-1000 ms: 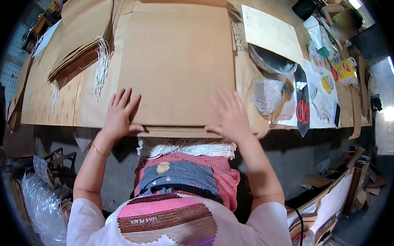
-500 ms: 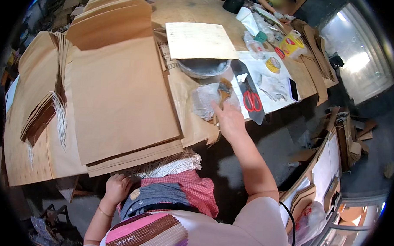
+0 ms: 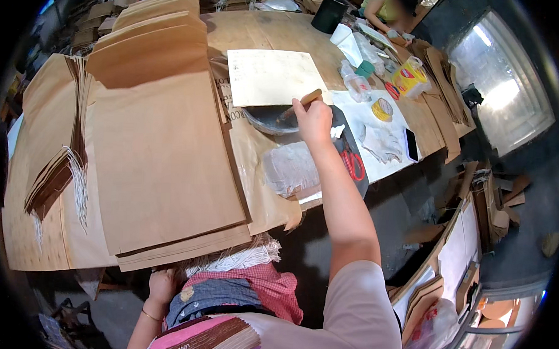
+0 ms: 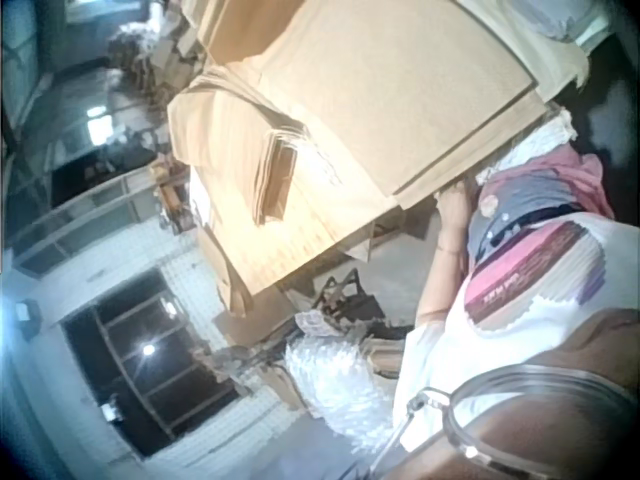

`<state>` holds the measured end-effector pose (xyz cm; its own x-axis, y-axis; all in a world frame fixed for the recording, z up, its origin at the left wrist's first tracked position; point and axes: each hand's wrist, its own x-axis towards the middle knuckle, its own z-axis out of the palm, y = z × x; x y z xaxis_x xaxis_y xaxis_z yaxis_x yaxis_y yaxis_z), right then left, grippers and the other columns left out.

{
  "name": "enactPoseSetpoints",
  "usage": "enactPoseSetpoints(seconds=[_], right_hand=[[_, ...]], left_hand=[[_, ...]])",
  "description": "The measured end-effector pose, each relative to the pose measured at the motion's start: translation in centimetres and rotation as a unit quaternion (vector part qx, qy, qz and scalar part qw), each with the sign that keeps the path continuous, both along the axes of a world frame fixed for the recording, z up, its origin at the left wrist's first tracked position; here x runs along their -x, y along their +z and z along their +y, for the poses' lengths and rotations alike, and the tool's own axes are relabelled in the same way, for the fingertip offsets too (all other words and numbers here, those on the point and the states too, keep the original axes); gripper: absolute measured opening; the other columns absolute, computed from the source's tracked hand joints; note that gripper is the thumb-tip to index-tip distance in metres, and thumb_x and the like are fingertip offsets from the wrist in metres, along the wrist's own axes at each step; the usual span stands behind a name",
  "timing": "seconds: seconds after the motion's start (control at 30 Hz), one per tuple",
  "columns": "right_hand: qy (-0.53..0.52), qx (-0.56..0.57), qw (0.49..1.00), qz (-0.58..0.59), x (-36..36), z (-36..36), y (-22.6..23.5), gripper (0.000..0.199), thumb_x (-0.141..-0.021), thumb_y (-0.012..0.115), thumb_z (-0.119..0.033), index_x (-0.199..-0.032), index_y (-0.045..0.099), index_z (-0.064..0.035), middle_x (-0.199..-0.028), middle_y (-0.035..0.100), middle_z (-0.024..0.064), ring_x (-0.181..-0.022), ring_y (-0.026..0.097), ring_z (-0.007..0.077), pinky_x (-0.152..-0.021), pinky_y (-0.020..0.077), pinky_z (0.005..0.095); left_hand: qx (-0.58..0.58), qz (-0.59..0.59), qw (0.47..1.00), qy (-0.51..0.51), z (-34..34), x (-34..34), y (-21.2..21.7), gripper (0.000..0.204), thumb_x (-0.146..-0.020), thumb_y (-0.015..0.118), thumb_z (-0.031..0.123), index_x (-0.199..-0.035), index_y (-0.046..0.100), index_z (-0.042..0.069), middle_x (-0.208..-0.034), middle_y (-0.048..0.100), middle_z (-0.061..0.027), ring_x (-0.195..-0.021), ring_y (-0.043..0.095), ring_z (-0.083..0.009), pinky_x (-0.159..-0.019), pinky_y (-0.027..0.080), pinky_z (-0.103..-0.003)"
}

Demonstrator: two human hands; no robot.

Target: The person repeatedly applies glue to the edge of flat cardboard pieces using a brush, then presses a white string along the glued edge to secure it. They handle each piece one at a time, moving finished pieces aside and continuing the process.

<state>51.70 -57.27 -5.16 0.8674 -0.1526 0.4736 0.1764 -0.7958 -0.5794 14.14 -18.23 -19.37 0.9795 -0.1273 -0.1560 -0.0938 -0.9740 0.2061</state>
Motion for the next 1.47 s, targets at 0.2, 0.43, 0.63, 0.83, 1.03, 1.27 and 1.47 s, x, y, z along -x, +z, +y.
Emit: enactPoseSetpoints(seconds=[0.2, 0.43, 0.63, 0.83, 1.03, 1.27, 1.47], right_hand=[[-0.035, -0.08, 0.996, 0.007, 1.3, 0.2, 2.5, 0.038, -0.08, 0.072, -0.028, -0.076, 0.063, 0.0082, -0.063, 0.064, 0.0169, -0.056, 0.065, 0.0281, -0.057, 0.0508, 0.0361], [-0.039, -0.125, 0.987, 0.093, 1.7, 0.7, 2.0, 0.036, -0.084, 0.069, -0.025, -0.084, 0.055, 0.0082, -0.057, 0.063, 0.0108, -0.048, 0.062, 0.0155, -0.046, 0.0485, 0.0284], [-0.075, 0.079, 0.991, 0.076, 0.1, 0.3, 4.7, 0.043, -0.084, 0.06, -0.032, -0.089, 0.056, 0.0103, -0.071, 0.064, 0.0275, -0.077, 0.064, 0.0422, -0.074, 0.0505, 0.0461], [0.03, -0.155, 0.986, -0.05, 6.7, 5.4, 6.4, 0.022, -0.082, 0.065, -0.021, -0.084, 0.061, 0.0007, -0.072, 0.062, 0.0086, -0.065, 0.058, 0.0183, -0.062, 0.0456, 0.0331], [0.288, -0.298, 0.9, 0.137, 22.7, 16.8, 4.1, 0.02, -0.079, 0.072, -0.008, -0.098, 0.069, -0.0021, -0.084, 0.065, 0.0042, -0.072, 0.059, 0.0112, -0.063, 0.047, 0.025], [0.535, -0.087, 0.833, 0.112, 23.2, 27.3, 3.0, 0.013, -0.078, 0.071, -0.005, -0.089, 0.066, 0.0001, -0.074, 0.062, 0.0118, -0.06, 0.058, 0.0228, -0.055, 0.0451, 0.0309], [0.514, -0.074, 0.838, 0.168, 22.7, 29.2, 1.9, 0.015, -0.079, 0.071, -0.007, -0.09, 0.065, 0.0015, -0.075, 0.063, 0.013, -0.064, 0.06, 0.0241, -0.058, 0.0475, 0.0315]], left_hand=[[0.104, -0.066, 0.992, -0.002, 0.6, 0.9, 0.8, 0.019, -0.064, 0.072, 0.02, -0.08, 0.071, 0.011, -0.079, 0.065, -0.0081, -0.071, 0.062, -0.0262, -0.063, 0.049, -0.039], [0.008, -0.154, 0.988, -0.027, -1.2, 0.4, 5.2, 0.011, -0.061, 0.074, 0.021, -0.066, 0.068, 0.013, -0.07, 0.054, -0.0051, -0.071, 0.053, -0.0257, -0.059, 0.04, -0.04], [0.173, -0.125, 0.977, 0.018, -0.5, 1.5, 6.2, 0.014, -0.074, 0.058, 0.002, -0.062, 0.052, 0.003, -0.066, 0.051, -0.0097, -0.07, 0.052, -0.0274, -0.061, 0.041, -0.041], [0.445, 0.1, 0.843, 0.285, 3.0, 4.5, 5.9, 0.021, -0.093, 0.053, 0.014, -0.078, 0.051, -0.001, -0.066, 0.056, -0.0151, -0.062, 0.057, -0.0252, -0.057, 0.044, -0.036], [0.025, -0.142, 0.984, 0.1, 5.8, 2.8, 12.0, 0.011, -0.063, 0.059, 0.005, -0.073, 0.057, 0.001, -0.099, 0.061, -0.0141, -0.076, 0.056, -0.0259, -0.059, 0.047, -0.035], [-0.028, -0.138, 0.988, 0.059, 6.4, -0.3, 12.9, 0.012, -0.065, 0.06, 0.008, -0.072, 0.059, -0.001, -0.127, 0.055, -0.0223, -0.084, 0.057, -0.0233, -0.065, 0.048, -0.032], [-0.041, -0.089, 0.994, 0.049, 7.4, -1.6, 11.4, 0.019, -0.066, 0.06, 0.01, -0.082, 0.065, 0.002, -0.137, 0.047, -0.0222, -0.089, 0.057, -0.0226, -0.07, 0.048, -0.032]])
